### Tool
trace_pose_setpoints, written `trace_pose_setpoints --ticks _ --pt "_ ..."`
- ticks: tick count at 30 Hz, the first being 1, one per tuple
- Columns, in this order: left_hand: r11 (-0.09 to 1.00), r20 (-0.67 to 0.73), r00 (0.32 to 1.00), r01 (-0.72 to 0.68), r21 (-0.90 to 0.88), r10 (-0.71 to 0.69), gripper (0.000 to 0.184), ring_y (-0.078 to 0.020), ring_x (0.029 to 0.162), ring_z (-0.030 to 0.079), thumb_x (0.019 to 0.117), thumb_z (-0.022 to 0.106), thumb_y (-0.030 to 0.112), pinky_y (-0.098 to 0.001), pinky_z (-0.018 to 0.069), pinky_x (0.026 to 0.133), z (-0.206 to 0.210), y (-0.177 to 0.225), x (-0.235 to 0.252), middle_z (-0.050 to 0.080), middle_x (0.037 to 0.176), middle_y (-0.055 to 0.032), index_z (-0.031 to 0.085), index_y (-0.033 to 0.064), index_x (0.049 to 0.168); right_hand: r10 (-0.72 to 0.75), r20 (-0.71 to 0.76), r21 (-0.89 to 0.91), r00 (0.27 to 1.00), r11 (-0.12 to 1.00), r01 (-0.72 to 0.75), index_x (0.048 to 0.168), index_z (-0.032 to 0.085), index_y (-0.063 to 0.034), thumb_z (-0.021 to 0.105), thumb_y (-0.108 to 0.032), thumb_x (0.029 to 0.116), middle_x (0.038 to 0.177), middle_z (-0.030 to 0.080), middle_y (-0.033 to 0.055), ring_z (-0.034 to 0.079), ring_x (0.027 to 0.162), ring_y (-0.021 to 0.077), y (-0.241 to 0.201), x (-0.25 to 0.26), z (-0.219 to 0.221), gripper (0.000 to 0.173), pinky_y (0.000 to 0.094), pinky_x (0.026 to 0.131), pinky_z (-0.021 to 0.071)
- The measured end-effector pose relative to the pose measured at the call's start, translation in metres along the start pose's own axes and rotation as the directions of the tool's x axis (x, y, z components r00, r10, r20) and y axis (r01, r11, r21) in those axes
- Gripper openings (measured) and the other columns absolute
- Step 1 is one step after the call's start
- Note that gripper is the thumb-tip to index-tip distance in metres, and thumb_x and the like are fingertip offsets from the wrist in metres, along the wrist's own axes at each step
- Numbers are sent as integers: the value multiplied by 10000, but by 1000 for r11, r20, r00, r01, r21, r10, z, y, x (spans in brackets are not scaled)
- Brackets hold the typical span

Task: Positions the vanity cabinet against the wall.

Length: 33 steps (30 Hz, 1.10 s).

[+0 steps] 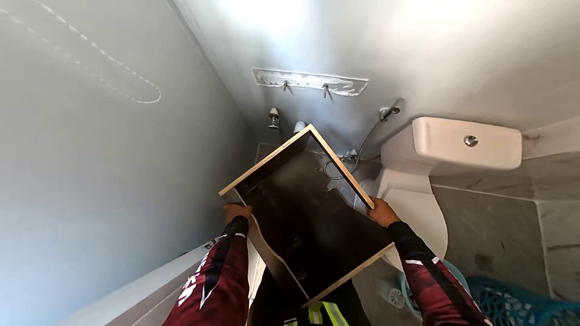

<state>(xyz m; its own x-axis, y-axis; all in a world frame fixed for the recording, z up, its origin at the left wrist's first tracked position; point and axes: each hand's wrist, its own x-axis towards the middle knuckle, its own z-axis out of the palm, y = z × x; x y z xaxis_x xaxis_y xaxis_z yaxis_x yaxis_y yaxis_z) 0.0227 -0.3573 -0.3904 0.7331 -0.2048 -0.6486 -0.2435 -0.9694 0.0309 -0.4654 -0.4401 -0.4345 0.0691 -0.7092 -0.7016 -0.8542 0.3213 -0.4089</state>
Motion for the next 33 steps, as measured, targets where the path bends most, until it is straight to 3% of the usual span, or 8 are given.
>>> trace_pose_setpoints --ticks 5,10,21,25,33 --pt "996 27 997 78 -47 -77 1064 -361 1256 625 822 819 379 -530 511 1047 27 1 -11 598 1365 -270 185 -36 1568 -69 40 -91 997 993 73 1349 637 -62 635 -94 944 1235 686 224 656 1170 380 6 26 -29 407 614 1029 487" --pt "991 68 990 128 -44 -125 1042 -373 1309 584 840 805 398 -533 484 1081 49 -1 -9 553 1425 -279 217 -71 1561 -98 105 -187 990 975 117 1358 629 -82 620 -96 943 1248 685 217 650 1187 388 -10 50 -55 415 630 1022 486" --pt "986 87 982 168 -16 -166 1016 -365 1321 574 846 803 366 -514 485 1083 55 -9 11 541 1433 -285 225 -84 1550 -109 170 -251 979 956 150 1361 613 -64 623 -97 937 1259 674 226 639 1206 389 -29 56 -53 426 620 1031 482" --pt "989 96 984 149 -7 -148 1023 -369 1323 569 846 813 360 -505 487 1081 69 -14 16 515 1447 -303 222 -106 1539 -84 165 -246 983 961 124 1389 598 -66 625 -75 922 1279 667 227 631 1222 394 -13 58 -42 467 622 1042 478" --pt "977 70 977 206 -56 -202 1027 -368 1278 601 829 830 357 -518 522 1029 73 -10 13 542 1413 -294 229 -82 1538 -98 206 -312 974 937 160 1343 611 -56 645 -92 908 1233 672 234 641 1186 403 -27 85 -53 438 630 1003 491"
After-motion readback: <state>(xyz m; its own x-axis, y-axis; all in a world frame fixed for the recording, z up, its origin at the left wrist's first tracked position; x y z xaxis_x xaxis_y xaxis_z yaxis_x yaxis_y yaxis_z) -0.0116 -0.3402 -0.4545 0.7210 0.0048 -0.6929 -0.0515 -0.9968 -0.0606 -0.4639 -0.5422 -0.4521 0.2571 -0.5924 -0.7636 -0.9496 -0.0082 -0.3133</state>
